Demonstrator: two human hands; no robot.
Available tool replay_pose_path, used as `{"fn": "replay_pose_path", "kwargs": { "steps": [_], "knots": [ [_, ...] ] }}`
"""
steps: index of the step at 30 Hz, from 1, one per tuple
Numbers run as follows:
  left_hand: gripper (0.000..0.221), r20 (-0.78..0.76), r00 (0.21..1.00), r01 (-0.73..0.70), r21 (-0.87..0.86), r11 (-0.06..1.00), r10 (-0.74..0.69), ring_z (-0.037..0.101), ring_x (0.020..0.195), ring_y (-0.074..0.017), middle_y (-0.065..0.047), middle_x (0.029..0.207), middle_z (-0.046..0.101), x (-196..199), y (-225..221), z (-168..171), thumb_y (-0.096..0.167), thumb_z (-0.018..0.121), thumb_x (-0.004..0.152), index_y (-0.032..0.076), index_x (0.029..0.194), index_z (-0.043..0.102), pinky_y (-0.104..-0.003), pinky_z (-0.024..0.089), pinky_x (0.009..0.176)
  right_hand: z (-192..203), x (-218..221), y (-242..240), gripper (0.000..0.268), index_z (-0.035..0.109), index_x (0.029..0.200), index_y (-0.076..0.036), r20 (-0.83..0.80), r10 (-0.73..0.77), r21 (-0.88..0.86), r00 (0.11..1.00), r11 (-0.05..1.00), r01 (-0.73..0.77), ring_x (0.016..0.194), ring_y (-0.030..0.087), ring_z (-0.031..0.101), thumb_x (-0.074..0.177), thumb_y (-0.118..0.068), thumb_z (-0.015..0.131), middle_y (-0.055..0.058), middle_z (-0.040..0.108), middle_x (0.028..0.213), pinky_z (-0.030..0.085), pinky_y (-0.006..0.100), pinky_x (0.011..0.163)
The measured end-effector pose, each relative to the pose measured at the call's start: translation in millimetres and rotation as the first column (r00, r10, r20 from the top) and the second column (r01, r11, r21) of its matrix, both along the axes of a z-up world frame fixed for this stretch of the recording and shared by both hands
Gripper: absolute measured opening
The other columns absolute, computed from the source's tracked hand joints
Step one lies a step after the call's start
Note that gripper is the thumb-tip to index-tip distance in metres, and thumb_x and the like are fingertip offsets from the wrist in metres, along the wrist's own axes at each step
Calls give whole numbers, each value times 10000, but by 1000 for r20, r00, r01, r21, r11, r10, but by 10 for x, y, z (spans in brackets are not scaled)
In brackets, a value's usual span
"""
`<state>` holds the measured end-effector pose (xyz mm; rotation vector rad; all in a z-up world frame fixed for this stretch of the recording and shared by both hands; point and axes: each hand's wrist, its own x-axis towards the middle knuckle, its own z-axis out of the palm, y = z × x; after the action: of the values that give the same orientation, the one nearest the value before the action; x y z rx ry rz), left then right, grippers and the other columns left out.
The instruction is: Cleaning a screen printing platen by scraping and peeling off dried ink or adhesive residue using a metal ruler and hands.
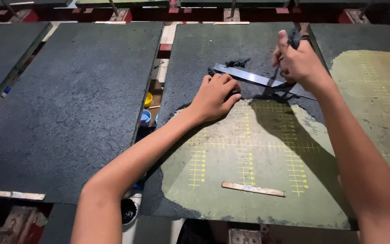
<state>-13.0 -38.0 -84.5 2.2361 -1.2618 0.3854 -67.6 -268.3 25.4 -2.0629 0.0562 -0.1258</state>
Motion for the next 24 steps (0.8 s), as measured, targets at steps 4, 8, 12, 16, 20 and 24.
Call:
{"fn": "replay_pose_path", "kwargs": {
  "steps": [4, 8, 12, 16, 20, 24],
  "knots": [
    [188, 31, 999, -17, 2, 1000, 16, 568, 987, -273, -51, 1050, 622, -3, -12, -39, 329, 575, 1013, 149, 993, 625, -463, 356, 891, 225, -162, 168, 666, 643, 870, -81, -191, -12, -193, 981, 981, -26, 498, 119, 334, 1163, -572, 302, 2, 436, 640, 278, 266, 452],
    [192, 83, 995, -66, 17, 998, 64, 607, 1041, -267, -39, 994, 594, -6, -12, -71, 332, 541, 1034, 163, 956, 587, -448, 377, 929, 369, -360, 387, 399, 794, 1070, -78, -231, -13, -598, 973, 791, -131, 1023, 511, 666, 863, -413, 727, 293, 738, 967, 506, 558, 910],
    [181, 122, 988, -98, -12, 995, 98, 605, 1026, -257, -31, 970, 588, 14, -20, -129, 321, 566, 1012, 162, 928, 581, -442, 388, 922, 73, -230, 306, 444, 814, 989, -109, -280, -74, -855, 957, 472, -214, 890, 369, 767, 695, -429, 911, 131, 799, 862, 607, 518, 800],
    [189, 121, 986, -108, -34, 994, 112, 610, 1000, -247, -19, 947, 587, 13, -35, -147, 328, 572, 1008, 167, 911, 593, -441, 395, 907, -319, -40, 63, 382, 794, 873, -77, -179, -57, -926, 982, 348, -149, 747, 366, 759, 690, -394, 903, 130, 758, 752, 607, 519, 671],
    [188, 119, 987, -107, -38, 994, 110, 625, 989, -249, -15, 946, 609, 16, -38, -161, 326, 593, 991, 160, 905, 617, -445, 400, 907, -326, -11, -105, 275, 798, 845, -61, -169, -105, -941, 980, 312, -129, 700, 376, 759, 741, -313, 833, 137, 745, 715, 602, 533, 622],
    [168, 138, 984, -109, -49, 993, 115, 626, 975, -249, -18, 942, 606, 6, -37, -157, 305, 608, 974, 155, 901, 624, -434, 402, 905, -295, 36, -159, 291, 820, 855, -48, -300, -155, -904, 941, 361, -229, 750, 385, 769, 737, -311, 859, 153, 775, 752, 599, 550, 677]
  ]
}}
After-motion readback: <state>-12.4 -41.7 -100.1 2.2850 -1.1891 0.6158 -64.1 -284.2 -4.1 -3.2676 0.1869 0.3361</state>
